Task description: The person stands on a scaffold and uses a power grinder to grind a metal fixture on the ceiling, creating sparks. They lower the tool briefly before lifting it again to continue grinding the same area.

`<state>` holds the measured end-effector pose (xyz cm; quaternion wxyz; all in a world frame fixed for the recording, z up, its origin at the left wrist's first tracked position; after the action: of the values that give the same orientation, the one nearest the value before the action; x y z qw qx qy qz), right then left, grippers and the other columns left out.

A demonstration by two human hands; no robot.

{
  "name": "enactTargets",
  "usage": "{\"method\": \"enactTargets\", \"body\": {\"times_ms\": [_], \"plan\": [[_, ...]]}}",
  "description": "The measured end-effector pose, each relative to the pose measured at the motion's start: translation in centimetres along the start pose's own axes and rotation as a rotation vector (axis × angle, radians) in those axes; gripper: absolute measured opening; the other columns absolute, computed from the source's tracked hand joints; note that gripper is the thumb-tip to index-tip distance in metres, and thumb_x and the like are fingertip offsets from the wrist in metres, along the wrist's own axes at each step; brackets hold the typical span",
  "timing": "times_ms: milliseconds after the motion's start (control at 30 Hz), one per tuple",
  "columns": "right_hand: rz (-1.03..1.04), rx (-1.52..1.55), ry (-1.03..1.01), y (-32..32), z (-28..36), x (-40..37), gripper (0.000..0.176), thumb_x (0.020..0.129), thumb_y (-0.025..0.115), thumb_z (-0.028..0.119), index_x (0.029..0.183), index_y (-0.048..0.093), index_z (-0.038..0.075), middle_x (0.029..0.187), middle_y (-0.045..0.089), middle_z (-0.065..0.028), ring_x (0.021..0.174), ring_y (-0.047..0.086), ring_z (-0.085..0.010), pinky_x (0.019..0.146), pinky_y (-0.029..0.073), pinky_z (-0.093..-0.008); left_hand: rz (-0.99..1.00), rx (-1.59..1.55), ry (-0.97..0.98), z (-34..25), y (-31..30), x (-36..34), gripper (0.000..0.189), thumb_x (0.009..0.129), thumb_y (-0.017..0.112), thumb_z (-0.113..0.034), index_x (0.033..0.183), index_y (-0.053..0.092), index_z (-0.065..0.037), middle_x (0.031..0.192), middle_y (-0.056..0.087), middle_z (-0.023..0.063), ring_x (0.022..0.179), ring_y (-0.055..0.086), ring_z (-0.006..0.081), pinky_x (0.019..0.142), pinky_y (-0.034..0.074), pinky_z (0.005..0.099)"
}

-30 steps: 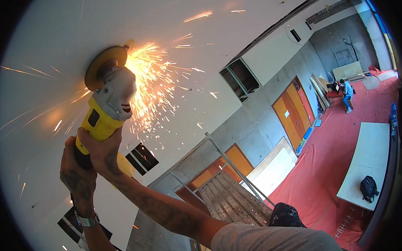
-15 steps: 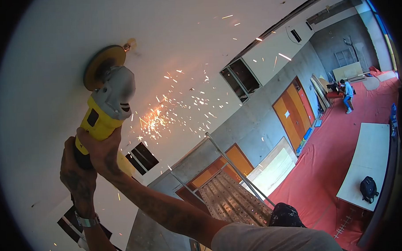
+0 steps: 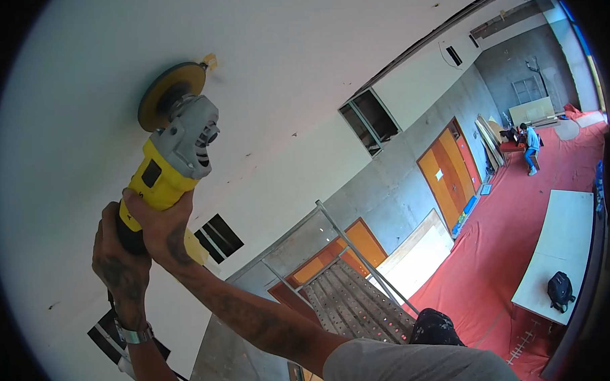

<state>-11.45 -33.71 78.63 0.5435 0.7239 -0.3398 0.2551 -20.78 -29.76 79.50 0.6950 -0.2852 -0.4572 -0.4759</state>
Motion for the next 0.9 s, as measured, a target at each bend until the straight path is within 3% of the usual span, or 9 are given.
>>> {"method": "enactTargets", "body": {"times_ms": [900], "plan": [[0.009,0.055,-0.044,-0.1,-1.3,0.7,0.052,0.083,0.078,0.007,0.123,0.045,0.004,0.105,0.06,-0.0072,0.094,0.064,-0.0173,0.083,0.056,-0.0338,0.002,-0.015,-0.03,0.4,0.4,0.0,0.061,0.076,0.085,-0.019,0.128,0.056,-0.009,0.106,0.07,0.014,0.096,0.07,0.0374,0.079,0.057,0.0458]]}}
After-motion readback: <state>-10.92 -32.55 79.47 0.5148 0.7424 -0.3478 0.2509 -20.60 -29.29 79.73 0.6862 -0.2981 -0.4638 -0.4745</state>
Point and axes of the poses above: each hand's wrist, its own x-axis towards the middle knuckle, its own y-axis out of the palm, z = x × y, the point moved 1 cm from there along x, towards the middle knuckle
